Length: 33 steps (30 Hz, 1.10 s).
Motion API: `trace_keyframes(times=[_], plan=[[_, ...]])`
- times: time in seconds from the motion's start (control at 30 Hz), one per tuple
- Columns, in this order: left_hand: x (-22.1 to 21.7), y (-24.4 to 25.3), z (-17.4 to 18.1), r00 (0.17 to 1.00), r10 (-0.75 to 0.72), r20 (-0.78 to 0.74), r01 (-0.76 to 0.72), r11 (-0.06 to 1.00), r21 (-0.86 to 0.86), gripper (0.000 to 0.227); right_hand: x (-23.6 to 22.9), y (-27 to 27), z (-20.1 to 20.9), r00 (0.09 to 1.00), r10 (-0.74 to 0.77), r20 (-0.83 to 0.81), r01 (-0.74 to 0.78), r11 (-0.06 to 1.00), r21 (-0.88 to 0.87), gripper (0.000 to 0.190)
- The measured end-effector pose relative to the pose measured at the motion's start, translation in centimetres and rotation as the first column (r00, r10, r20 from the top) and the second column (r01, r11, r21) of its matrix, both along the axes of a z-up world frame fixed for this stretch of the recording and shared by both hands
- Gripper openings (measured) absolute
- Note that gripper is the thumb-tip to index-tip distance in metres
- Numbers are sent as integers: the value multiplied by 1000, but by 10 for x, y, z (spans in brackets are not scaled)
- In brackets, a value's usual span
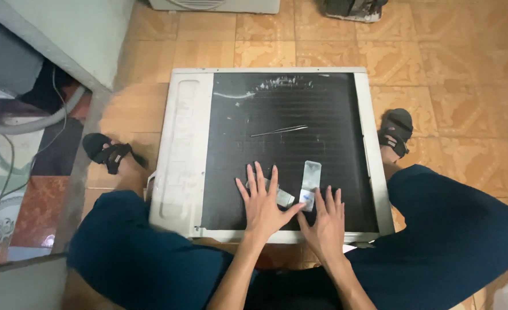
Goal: Cleaning and straightening the metal fins of an air conditioner unit using small abrasive pads.
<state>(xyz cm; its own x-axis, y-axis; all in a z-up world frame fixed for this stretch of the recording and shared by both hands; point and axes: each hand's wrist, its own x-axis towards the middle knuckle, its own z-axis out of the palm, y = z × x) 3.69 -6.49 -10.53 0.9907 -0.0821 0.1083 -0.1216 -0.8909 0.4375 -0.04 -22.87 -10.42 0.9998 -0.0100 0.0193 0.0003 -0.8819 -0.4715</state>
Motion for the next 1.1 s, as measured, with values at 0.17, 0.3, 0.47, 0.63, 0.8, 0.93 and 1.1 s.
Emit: trace_keyframes(times=[0.17, 0.3, 0.47, 0.63, 0.8, 0.93, 1.1], plan=[[0, 7, -4, 1000, -14, 14, 14, 1000, -9, 105, 2, -1, 3, 999, -48, 8, 48, 999, 1, 63], [0, 12, -13, 981, -78, -179, 78, 997, -7, 117, 2, -6, -1, 998, -57, 24, 57, 998, -13, 58], [-2, 9, 2, 995, -26, 100, 35, 996, -86, 99, 11, 3, 0, 987, -108, 121, 109, 994, 2, 63], [-10, 3, 5, 988, -37, 153, 58, 988, -140, 79, 9, 2, -20, 987, -151, 52, 148, 988, 49, 68], [-3, 16, 34, 975, 132, 178, -53, 918, -392, 50, 13, 1, -31, 987, -139, 75, 137, 990, 41, 76], [9, 46, 43, 917, 372, 147, -253, 824, -508, 31, 9, 8, -25, 990, -139, 9, 139, 990, -34, 83], [24, 63, 49, 764, 637, -104, -551, 559, -619, 47, 11, 10, -18, 989, -82, 124, 96, 989, -113, 62]])
